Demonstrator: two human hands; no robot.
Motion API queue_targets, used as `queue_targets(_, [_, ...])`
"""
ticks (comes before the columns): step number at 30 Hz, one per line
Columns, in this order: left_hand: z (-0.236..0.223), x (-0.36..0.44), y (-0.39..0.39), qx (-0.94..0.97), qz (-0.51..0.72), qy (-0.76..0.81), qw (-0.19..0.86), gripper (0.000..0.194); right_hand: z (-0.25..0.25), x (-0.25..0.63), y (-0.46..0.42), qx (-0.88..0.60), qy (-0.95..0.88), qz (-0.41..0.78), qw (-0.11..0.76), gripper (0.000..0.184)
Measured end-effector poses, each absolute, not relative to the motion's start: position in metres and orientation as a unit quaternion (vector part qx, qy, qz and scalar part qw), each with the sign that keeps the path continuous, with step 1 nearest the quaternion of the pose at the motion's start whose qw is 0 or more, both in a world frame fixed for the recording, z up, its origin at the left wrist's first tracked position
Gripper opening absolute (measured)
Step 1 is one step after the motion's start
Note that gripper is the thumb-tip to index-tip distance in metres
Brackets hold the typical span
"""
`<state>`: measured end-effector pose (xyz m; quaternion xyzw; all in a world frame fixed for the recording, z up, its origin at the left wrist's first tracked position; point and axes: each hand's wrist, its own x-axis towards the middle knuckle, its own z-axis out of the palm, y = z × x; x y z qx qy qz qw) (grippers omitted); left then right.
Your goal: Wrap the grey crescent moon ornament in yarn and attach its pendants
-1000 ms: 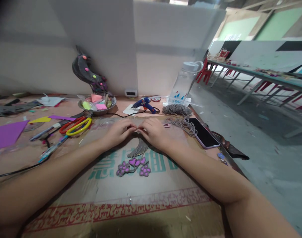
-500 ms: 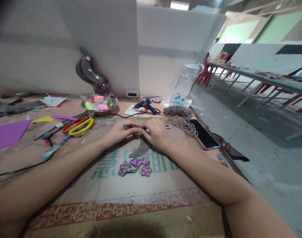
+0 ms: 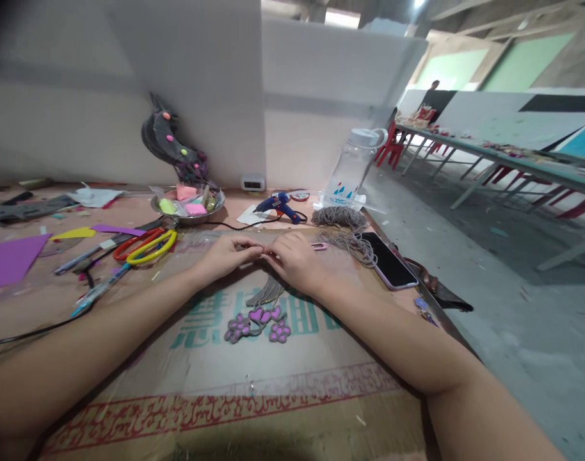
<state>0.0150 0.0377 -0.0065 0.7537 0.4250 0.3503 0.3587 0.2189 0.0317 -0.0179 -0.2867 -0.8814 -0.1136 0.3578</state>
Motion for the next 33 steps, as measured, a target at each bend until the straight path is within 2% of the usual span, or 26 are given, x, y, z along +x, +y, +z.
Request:
queue_targets(9, [-0.011,0.009,0.051,0.785,0.334,0.433,0.292,0.023,-0.012,0.217,0.027,-0.315,-0.889,-0.072,0.326,0.017])
queue_targets(16, [-0.019,-0.001,0.062,0.815,0.289,0.412,0.288,0.026,-0.017,0.221,0.036,-0.367,-0.855,-0.009,0.365,0.014])
queue_targets(25, [-0.022,0.001,0.064,0.836,0.269,0.403,0.256,0.027,-0.018,0.223,0.037,-0.324,-0.886,0.016,0.331,0.023])
queue_targets(33, [-0.023,0.004,0.063,0.845,0.266,0.398,0.237,0.023,-0.021,0.223,0.038,-0.29,-0.9,-0.011,0.324,0.026])
